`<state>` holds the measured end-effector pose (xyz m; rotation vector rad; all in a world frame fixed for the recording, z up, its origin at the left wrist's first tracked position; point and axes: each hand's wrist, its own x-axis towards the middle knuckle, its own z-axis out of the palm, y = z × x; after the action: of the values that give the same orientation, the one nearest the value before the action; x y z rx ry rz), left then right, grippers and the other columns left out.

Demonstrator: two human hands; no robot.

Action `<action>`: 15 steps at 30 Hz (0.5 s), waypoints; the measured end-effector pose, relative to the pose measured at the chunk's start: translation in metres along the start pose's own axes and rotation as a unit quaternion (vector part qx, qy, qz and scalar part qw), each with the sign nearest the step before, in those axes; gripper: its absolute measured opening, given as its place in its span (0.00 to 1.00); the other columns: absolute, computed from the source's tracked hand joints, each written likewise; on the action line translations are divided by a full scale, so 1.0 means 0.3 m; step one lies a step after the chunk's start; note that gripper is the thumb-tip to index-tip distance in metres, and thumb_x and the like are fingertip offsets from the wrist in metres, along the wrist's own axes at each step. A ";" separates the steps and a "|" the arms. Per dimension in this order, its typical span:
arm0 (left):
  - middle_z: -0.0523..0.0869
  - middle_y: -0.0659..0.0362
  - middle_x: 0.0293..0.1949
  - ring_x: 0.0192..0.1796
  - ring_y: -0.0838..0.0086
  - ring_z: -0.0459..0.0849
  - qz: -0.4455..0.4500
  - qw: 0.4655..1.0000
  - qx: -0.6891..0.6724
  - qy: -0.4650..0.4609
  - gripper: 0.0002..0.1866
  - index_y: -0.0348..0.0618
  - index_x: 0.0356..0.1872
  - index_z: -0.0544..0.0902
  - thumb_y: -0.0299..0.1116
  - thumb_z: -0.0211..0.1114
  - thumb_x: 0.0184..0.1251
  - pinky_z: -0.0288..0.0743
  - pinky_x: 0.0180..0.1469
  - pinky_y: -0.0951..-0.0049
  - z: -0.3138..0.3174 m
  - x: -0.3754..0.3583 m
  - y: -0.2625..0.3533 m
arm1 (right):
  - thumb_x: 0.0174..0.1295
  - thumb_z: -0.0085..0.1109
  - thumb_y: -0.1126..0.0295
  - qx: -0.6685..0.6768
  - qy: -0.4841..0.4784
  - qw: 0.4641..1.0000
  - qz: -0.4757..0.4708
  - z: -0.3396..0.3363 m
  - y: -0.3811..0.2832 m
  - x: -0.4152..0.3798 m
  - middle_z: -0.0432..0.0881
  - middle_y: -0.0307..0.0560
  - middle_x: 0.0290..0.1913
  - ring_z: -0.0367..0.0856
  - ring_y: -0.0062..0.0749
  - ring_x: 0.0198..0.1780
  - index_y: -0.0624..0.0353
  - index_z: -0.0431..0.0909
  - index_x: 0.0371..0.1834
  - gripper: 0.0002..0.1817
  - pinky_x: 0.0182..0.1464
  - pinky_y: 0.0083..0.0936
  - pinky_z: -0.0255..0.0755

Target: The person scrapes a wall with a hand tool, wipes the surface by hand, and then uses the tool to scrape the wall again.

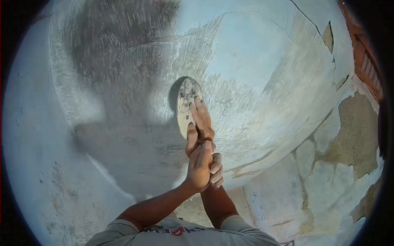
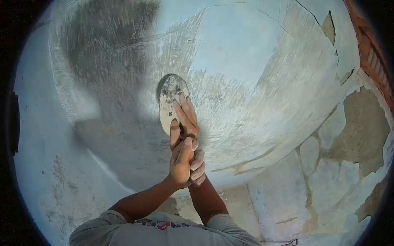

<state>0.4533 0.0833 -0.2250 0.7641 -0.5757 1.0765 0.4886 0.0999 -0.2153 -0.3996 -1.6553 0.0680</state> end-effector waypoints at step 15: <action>0.83 0.50 0.42 0.36 0.50 0.86 0.020 0.982 -0.086 -0.166 0.40 0.46 0.65 0.72 0.74 0.36 0.83 0.77 0.31 0.44 -0.026 0.012 -0.020 | 0.83 0.52 0.63 0.005 -0.002 1.000 -0.005 0.028 -0.004 -0.004 0.77 0.56 0.77 0.66 0.66 0.82 0.57 0.85 0.69 0.20 0.79 0.59 0.62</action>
<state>0.4606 0.0898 -0.2285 0.7880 -0.9600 0.9269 0.4802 0.0999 -0.2171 -0.3837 -1.6601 0.0707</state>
